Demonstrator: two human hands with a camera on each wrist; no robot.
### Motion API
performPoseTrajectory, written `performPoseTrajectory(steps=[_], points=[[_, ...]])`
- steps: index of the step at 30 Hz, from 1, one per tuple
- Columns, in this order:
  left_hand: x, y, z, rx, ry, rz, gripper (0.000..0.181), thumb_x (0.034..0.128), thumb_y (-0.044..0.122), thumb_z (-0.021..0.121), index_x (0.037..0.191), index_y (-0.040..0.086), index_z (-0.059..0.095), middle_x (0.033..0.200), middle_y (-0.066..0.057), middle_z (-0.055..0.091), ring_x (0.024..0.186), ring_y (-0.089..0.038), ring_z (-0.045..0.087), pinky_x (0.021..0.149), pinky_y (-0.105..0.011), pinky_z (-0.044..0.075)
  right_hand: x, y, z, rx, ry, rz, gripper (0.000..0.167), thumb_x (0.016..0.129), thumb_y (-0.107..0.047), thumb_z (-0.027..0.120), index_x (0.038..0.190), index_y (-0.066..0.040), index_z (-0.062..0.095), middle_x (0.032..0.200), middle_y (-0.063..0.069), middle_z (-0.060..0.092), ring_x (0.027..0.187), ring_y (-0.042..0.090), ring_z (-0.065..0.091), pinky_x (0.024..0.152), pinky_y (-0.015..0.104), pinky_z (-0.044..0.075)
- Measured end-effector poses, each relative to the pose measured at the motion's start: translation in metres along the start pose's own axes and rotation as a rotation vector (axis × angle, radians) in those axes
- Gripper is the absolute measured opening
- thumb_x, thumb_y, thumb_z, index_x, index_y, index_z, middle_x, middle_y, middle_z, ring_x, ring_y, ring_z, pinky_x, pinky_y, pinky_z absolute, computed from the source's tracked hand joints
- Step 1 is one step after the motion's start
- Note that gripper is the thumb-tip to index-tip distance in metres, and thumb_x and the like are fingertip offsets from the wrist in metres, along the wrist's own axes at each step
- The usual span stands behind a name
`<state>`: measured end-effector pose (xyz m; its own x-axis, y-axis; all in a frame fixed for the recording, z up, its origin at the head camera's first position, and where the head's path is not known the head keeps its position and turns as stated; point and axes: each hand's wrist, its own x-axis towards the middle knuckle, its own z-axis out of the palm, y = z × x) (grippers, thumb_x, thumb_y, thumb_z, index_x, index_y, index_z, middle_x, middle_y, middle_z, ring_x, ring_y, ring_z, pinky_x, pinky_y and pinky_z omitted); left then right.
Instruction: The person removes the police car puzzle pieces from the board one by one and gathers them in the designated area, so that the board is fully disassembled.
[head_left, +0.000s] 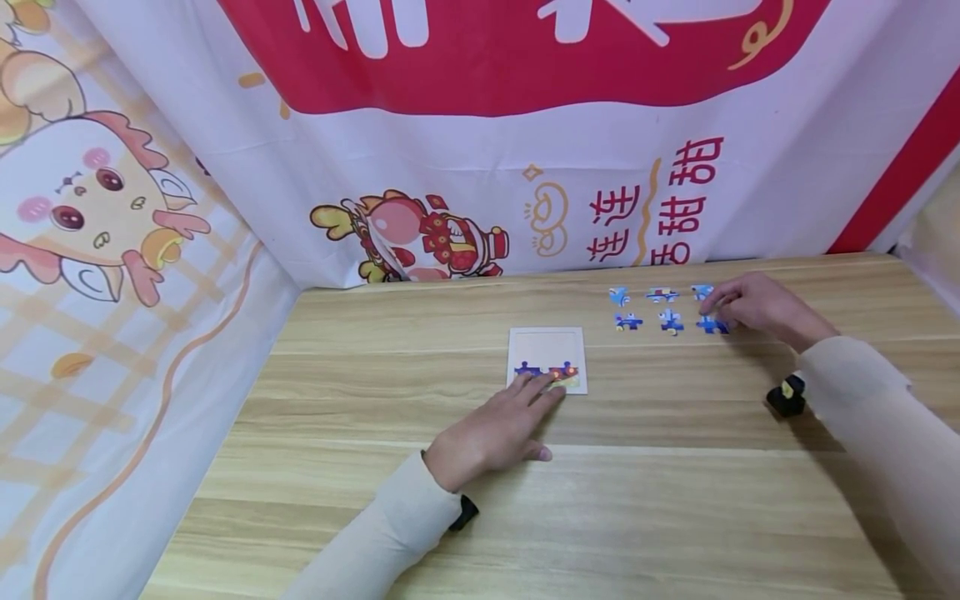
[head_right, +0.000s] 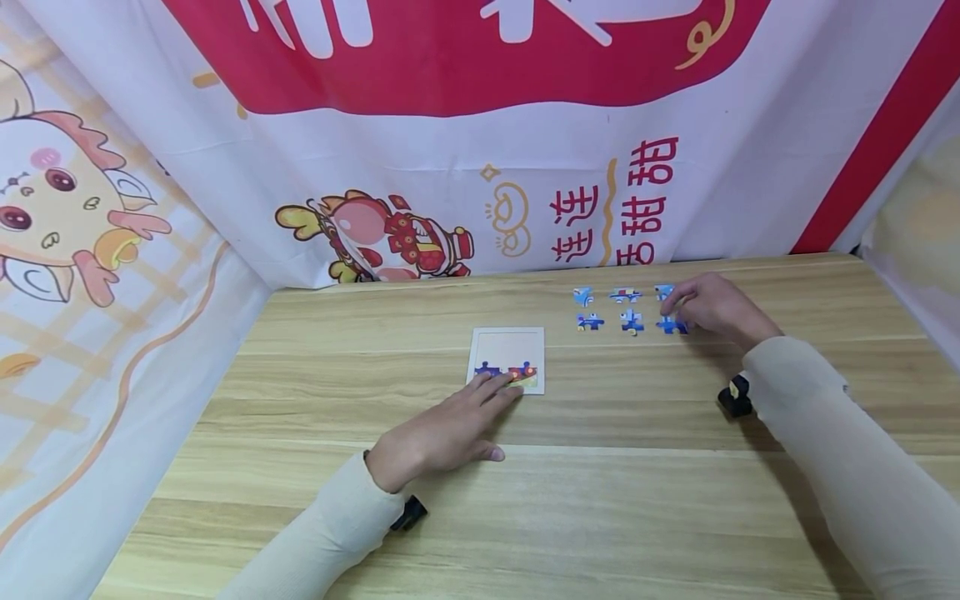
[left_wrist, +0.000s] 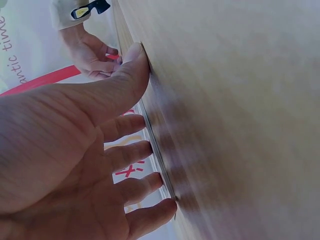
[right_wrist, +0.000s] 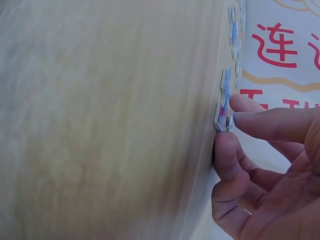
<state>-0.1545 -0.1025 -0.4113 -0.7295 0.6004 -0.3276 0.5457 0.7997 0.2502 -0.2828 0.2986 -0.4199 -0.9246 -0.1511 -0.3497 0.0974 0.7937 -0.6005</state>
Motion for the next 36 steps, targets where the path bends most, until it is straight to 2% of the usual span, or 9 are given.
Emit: performPoseTrajectory(steps=[5,12,15,22,36], points=[[0.0004,-0.0009,-0.0001,-0.001,-0.004,-0.001,0.083,0.0979,0.040,0.071,0.166,0.018,0.030,0.177,-0.005,0.017,0.164,-0.033,0.015,0.132,-0.047,0.025,-0.0016,-0.0005,0.0012,0.020,0.006,0.000,0.030,0.102,-0.003,0.055,0.128,0.001,0.071,0.130,0.030,0.057,0.100,0.034,0.051,0.083,0.041,0.047],[0.0000,-0.0021,0.0000,0.002,0.004,0.008,0.084,0.0978,0.041,0.071,0.167,0.017,0.029,0.177,-0.005,0.017,0.164,-0.034,0.015,0.132,-0.046,0.025,-0.0011,-0.0006,0.0041,0.033,0.036,-0.012,0.030,0.099,-0.002,0.057,0.125,0.001,0.073,0.107,0.018,0.062,0.089,0.028,0.053,0.071,0.035,0.046],[0.0000,-0.0027,0.0001,-0.005,0.003,0.008,0.084,0.0980,0.041,0.071,0.167,0.017,0.029,0.177,-0.005,0.017,0.164,-0.033,0.015,0.132,-0.046,0.025,-0.0005,-0.0005,0.0048,0.030,0.041,-0.014,0.030,0.099,-0.001,0.057,0.124,0.000,0.073,0.103,0.016,0.062,0.086,0.026,0.053,0.069,0.034,0.046],[-0.0001,-0.0025,0.0007,-0.006,0.002,0.009,0.084,0.0982,0.041,0.071,0.167,0.017,0.029,0.177,-0.005,0.017,0.164,-0.034,0.015,0.132,-0.047,0.025,-0.0013,-0.0001,0.0053,0.021,0.045,-0.004,0.030,0.100,-0.001,0.056,0.124,-0.001,0.074,0.118,0.024,0.059,0.092,0.029,0.052,0.073,0.035,0.045],[0.0000,-0.0010,0.0013,0.010,-0.001,0.007,0.083,0.0986,0.042,0.070,0.167,0.017,0.029,0.177,-0.005,0.017,0.164,-0.033,0.015,0.132,-0.046,0.025,-0.0011,0.0029,0.0049,0.014,0.027,-0.025,0.033,0.100,0.002,0.055,0.127,-0.001,0.072,0.123,0.027,0.065,0.101,0.033,0.055,0.081,0.038,0.048]])
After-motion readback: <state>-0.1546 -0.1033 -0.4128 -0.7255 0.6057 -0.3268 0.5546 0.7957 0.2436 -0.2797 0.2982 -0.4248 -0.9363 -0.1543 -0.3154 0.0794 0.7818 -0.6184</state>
